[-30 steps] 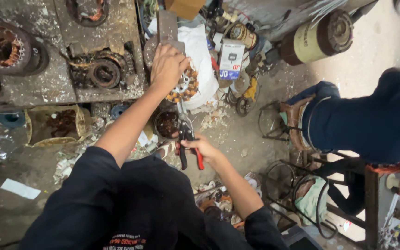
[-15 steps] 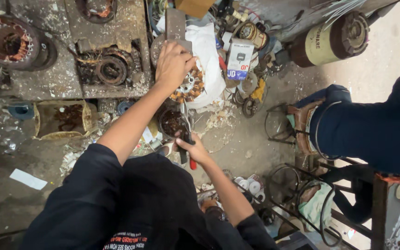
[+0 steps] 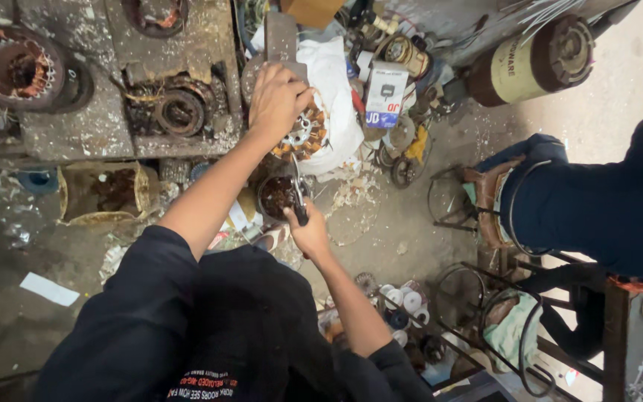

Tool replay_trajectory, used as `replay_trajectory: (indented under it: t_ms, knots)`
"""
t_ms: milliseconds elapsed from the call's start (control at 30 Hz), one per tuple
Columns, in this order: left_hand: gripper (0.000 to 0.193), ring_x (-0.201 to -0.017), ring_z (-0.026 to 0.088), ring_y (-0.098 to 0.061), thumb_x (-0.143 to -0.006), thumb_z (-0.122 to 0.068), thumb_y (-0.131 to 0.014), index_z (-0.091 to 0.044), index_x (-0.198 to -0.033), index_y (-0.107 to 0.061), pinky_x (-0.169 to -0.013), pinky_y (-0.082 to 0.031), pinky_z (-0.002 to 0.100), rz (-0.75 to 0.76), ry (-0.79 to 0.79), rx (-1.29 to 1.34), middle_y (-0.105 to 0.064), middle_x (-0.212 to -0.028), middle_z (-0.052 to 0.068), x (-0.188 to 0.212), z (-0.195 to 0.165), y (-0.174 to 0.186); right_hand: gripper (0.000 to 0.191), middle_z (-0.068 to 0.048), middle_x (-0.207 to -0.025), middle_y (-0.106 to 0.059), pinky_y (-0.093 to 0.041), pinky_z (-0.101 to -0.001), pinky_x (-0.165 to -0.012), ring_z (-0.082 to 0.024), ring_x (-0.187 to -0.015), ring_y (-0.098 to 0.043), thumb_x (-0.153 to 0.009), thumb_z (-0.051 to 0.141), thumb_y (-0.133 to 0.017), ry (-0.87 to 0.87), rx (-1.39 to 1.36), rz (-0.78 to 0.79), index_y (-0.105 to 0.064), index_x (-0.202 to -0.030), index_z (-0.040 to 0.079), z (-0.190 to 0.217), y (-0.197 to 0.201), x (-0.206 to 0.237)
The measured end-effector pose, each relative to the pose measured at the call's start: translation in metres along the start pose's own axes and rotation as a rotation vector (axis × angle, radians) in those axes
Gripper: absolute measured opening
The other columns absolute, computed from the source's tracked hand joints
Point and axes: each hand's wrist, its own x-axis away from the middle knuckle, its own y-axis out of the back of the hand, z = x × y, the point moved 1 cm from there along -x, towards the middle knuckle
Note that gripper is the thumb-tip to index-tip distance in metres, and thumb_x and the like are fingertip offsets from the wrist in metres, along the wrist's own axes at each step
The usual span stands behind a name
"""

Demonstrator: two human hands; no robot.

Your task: The person uses pliers to pull copper windings from a motor stator core placed on a workbench. They repeatedly grip and extract the wires, dropping the removed pieces into a container below.

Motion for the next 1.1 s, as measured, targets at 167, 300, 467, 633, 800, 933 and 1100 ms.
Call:
replay_trajectory:
  t_ms: [167,300,467,633,800,933,1100]
  knots:
    - [0.027,-0.115,0.034,-0.055,-0.096,-0.033,-0.073,-0.009,-0.089,-0.081,-0.116,-0.032,0.051,0.029,0.009,-0.017,-0.067,-0.101,0.011,-0.002,-0.005,0.002,0.026,0.000,-0.081,-0.065,-0.051,-0.0307,-0.070,-0.012,-0.073,-0.060,-0.086,0.016,-0.076,0.034,-0.217,0.205,-0.062,-0.106,0.007,-0.001,0.021,0.006]
    - [0.027,-0.114,0.034,-0.055,-0.095,-0.034,-0.074,-0.009,-0.088,-0.081,-0.115,-0.032,0.052,0.008,-0.001,-0.025,-0.068,-0.100,0.011,-0.002,-0.006,0.004,0.030,-0.001,-0.094,-0.068,-0.050,-0.0278,-0.083,-0.011,-0.088,-0.061,-0.089,0.015,-0.075,0.012,-0.304,0.265,-0.065,-0.117,0.006,0.000,0.038,0.020]
    - [0.026,-0.116,0.035,-0.054,-0.097,-0.033,-0.073,-0.009,-0.090,-0.081,-0.113,-0.035,0.048,0.014,0.012,0.002,-0.069,-0.104,0.012,0.000,-0.007,0.005,0.038,-0.002,-0.093,-0.068,-0.050,-0.0288,-0.081,-0.013,-0.085,-0.060,-0.091,0.017,-0.073,-0.002,-0.242,0.246,-0.066,-0.127,0.005,0.002,0.041,0.020]
    - [0.026,-0.116,0.035,-0.055,-0.094,-0.033,-0.073,-0.009,-0.087,-0.081,-0.113,-0.033,0.051,-0.011,-0.011,-0.027,-0.069,-0.101,0.011,-0.003,-0.009,0.007,0.040,-0.004,-0.096,-0.071,-0.052,-0.0306,-0.084,-0.015,-0.089,-0.064,-0.092,0.019,-0.073,-0.086,-0.310,0.312,-0.066,-0.129,0.005,0.020,0.051,0.014]
    - [0.026,-0.117,0.033,-0.055,-0.098,-0.034,-0.073,-0.010,-0.091,-0.081,-0.118,-0.033,0.050,0.027,0.031,-0.013,-0.069,-0.103,0.012,-0.001,-0.006,0.006,0.039,-0.006,-0.100,-0.074,-0.056,-0.0376,-0.083,-0.022,-0.093,-0.073,-0.091,0.019,-0.069,-0.547,-0.496,0.581,-0.067,-0.128,0.007,0.035,0.091,-0.001]
    - [0.025,-0.116,0.034,-0.055,-0.096,-0.034,-0.072,-0.011,-0.092,-0.082,-0.117,-0.031,0.051,0.032,0.026,-0.006,-0.069,-0.102,0.013,-0.003,-0.003,0.002,0.040,-0.010,-0.100,-0.073,-0.059,-0.0423,-0.083,-0.026,-0.092,-0.074,-0.093,0.016,-0.067,-0.380,-0.521,0.611,-0.064,-0.129,0.002,0.036,0.088,-0.009]
    - [0.024,-0.119,0.034,-0.056,-0.097,-0.033,-0.070,-0.011,-0.093,-0.081,-0.116,-0.031,0.051,0.008,-0.017,-0.011,-0.070,-0.103,0.012,-0.004,0.000,0.001,0.038,-0.012,-0.099,-0.074,-0.061,-0.0405,-0.086,-0.026,-0.092,-0.074,-0.092,0.016,-0.069,-0.445,-0.608,0.682,-0.064,-0.127,-0.001,0.018,0.092,-0.021]
